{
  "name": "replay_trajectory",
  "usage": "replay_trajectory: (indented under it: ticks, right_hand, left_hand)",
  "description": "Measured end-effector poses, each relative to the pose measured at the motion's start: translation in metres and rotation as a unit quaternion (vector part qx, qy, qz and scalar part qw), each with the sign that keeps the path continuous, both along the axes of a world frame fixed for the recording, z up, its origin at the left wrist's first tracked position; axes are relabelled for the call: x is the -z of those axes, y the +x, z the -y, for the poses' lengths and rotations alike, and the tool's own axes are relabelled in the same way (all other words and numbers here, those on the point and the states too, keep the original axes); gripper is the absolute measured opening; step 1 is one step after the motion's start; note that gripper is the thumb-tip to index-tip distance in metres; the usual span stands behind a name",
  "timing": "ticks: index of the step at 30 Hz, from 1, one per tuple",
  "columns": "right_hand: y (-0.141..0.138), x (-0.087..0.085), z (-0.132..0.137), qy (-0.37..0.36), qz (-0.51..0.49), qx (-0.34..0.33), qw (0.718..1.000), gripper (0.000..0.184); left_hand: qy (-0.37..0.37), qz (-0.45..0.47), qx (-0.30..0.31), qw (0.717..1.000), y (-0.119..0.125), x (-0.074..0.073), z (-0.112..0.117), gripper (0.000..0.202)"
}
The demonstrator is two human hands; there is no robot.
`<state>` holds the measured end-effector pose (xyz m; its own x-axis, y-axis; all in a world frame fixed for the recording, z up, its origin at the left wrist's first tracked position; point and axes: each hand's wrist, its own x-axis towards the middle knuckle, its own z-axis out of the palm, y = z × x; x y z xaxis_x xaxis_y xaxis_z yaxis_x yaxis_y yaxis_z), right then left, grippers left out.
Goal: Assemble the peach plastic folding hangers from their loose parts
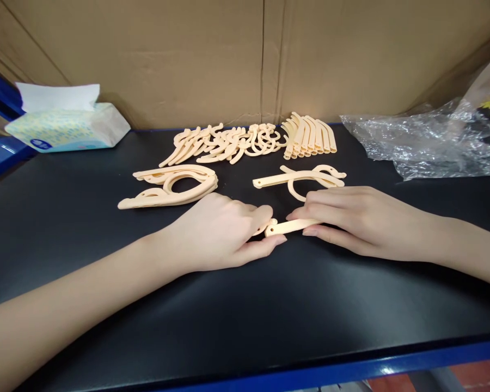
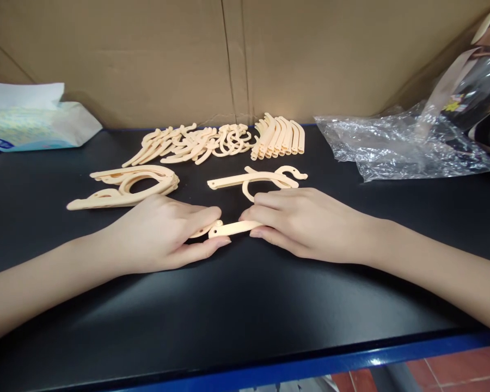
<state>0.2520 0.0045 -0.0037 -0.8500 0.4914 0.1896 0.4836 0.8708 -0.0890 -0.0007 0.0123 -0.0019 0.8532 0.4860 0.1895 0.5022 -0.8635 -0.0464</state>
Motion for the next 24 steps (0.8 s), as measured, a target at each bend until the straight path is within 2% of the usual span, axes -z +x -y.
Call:
replay_trajectory:
  ticks: [14, 24]
  right_hand:
    - [-0.0005, -0.0006, -0.0006, 0.010, 0.004, 0.000, 1.000, 0.031]
    - [-0.0018, -0.0019, 0.0005, -0.003, -0.004, 0.008, 1.000, 0.034]
  left_hand:
    - [-0.033, -0.061, -0.030, 0.997, 0.0023, -0.0042, 0.0023, 0.038]
    - [-0.010, -0.034, -0.008, 0.999, 0.0000, -0.0016, 0.0014, 0.037]
